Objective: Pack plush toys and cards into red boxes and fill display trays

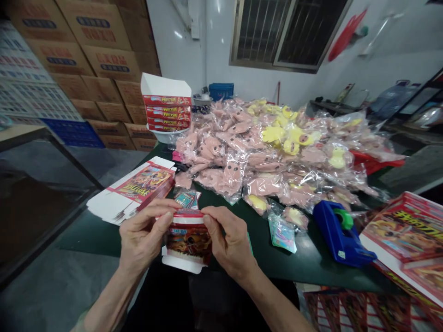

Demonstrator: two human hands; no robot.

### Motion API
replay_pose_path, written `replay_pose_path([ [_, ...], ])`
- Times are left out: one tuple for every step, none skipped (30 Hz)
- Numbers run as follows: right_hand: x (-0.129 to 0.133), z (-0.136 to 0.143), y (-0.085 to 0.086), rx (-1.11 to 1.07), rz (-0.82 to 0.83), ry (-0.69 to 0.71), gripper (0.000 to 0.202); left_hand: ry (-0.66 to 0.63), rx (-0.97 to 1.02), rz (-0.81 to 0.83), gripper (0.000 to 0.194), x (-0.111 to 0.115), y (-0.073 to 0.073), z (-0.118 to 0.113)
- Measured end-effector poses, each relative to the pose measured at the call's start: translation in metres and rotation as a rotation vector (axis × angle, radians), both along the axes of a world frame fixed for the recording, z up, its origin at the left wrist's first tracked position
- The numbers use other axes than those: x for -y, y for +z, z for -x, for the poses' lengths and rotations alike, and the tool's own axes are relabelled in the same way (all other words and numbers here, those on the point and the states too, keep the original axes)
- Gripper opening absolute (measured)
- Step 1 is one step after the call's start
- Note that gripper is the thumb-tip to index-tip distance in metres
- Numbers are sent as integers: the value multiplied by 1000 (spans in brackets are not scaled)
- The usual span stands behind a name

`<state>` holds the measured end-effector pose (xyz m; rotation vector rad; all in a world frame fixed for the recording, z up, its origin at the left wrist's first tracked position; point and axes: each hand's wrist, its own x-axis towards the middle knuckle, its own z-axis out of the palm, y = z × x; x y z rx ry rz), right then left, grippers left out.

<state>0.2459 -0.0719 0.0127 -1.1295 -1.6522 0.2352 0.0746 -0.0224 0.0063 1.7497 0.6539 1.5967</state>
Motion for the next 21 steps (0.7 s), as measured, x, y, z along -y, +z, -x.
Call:
replay_pose_path([
  [0, 1, 0, -10, -15, -9, 18, 7, 11, -9, 12, 1, 1, -2],
  [0, 1, 1, -20, -36, -22, 19, 25, 21, -30, 13, 0, 1, -4],
  [-2, 2, 2, -27, -56, -35, 19, 49, 28, -60, 14, -1, 0, -6],
  [-4, 2, 4, -30, -72, -46, 19, 75, 37, -95, 15, -3, -1, -8],
  [-7, 1, 6, -31, -83, -50, 17, 97, 48, -128, 15, -7, -2, -10],
  [-9, 1, 8, -32, -89, -49, 16, 112, 56, -151, 14, -11, -3, -10],
  [-12, 0, 10, -31, -85, -42, 14, 112, 56, -159, 13, -14, -4, -9],
  [-13, 0, 12, -25, -71, -30, 13, 96, 44, -151, 12, -17, -3, -7],
  [-14, 0, 15, -16, -53, -14, 13, 69, 15, -131, 10, -19, -2, -3],
  [-14, -1, 17, -4, -36, 3, 13, 33, -34, -104, 9, -20, 1, 2],
  [-14, -1, 20, 11, -19, 21, 12, -10, -94, -79, 9, -20, 5, 8],
  [-13, -1, 22, 27, -3, 38, 12, -51, -154, -61, 9, -19, 10, 14],
  [-12, -1, 23, 38, 9, 52, 12, -84, -204, -53, 9, -17, 14, 19],
  [-11, -1, 24, 42, 11, 62, 12, -107, -244, -59, 10, -15, 18, 23],
  [-10, -1, 24, 43, 7, 72, 12, -111, -269, -79, 11, -13, 20, 26],
  [-9, -1, 24, 43, -1, 82, 12, -99, -281, -110, 12, -11, 21, 28],
  [-9, -2, 22, 44, -17, 93, 11, -81, -288, -147, 14, -9, 21, 29],
  [-9, -2, 20, 45, -37, 105, 11, -62, -294, -184, 17, -8, 19, 30],
  [-8, -3, 17, 47, -57, 113, 11, -45, -298, -219, 20, -6, 16, 30],
  [-8, -4, 14, 49, -77, 110, 12, -32, -304, -244, 22, -5, 12, 30],
  [-7, -5, 10, 51, -95, 96, 14, -28, -315, -263, 24, -4, 9, 29],
])
